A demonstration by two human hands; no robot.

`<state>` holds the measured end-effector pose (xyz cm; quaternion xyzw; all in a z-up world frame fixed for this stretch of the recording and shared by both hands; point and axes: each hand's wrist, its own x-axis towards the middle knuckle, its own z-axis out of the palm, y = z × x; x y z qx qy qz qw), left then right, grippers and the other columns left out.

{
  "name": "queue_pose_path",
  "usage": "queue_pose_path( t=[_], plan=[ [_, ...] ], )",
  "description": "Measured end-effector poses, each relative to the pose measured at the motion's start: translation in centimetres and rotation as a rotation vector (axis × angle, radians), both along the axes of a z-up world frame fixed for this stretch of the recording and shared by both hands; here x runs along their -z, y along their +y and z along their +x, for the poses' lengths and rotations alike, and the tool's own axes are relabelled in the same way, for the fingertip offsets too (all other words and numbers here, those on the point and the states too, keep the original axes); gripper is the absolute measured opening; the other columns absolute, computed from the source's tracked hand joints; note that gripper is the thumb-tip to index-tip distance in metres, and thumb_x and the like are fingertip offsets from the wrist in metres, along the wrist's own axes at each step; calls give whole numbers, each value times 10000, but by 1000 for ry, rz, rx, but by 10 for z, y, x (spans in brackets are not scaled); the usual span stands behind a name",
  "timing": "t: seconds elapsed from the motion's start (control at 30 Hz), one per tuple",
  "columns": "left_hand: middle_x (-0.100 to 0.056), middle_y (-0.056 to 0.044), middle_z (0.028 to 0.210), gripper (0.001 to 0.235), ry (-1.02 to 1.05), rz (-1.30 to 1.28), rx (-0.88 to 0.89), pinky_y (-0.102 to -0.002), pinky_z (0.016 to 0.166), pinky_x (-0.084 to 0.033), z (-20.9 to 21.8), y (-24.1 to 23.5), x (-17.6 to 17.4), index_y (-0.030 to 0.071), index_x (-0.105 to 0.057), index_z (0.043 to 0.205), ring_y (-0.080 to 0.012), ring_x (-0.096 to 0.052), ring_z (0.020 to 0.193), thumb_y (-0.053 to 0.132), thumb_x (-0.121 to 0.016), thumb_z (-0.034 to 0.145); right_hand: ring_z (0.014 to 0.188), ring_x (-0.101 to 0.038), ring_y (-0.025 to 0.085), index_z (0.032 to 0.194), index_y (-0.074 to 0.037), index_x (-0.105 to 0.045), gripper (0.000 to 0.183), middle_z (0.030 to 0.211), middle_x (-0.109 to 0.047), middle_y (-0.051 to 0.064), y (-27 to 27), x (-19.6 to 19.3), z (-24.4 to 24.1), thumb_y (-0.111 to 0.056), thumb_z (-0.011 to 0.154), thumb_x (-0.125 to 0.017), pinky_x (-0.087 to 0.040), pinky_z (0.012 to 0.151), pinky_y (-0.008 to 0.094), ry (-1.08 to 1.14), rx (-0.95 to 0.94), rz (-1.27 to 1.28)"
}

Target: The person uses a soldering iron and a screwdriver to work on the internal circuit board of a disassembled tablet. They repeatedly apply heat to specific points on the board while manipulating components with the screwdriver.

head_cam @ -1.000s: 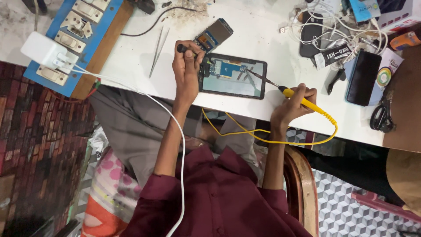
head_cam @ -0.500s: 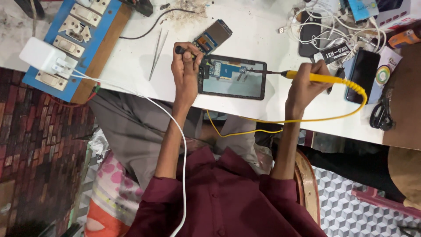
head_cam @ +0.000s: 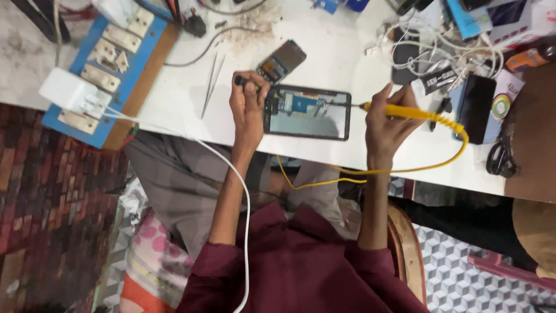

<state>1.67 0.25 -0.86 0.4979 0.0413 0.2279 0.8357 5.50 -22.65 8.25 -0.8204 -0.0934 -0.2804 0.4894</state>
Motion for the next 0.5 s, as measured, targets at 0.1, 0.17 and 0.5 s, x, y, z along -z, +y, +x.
queue_pose_path(
  t=[0.1,0.17,0.5],
  plan=[
    [-477,13,922,405,-16,-39,-13,-225,677,-324,6,-2,3,107,-490,1094,-64,-408,808,510,-532,1089,527,-303,60,679,-60,-349,474,575,-327,-29,7,-5,-3,-32,1028,-669,-234,499,270,102,159,-100],
    [-492,13,932,369,-9,-77,-9,-230,690,-339,6,-2,4,109,-495,1093,-66,-421,814,475,-533,1091,590,-290,38,688,-60,-316,478,609,-313,-42,13,-10,-7,-36,1039,-639,-230,522,263,101,81,81],
    [-543,7,900,365,126,-9,-32,-205,606,-313,4,2,0,94,-536,1066,-43,-397,714,455,-484,1087,561,-327,20,643,-53,-357,418,575,-348,-50,24,-18,4,7,985,-591,-268,504,243,124,95,179]
  ],
)
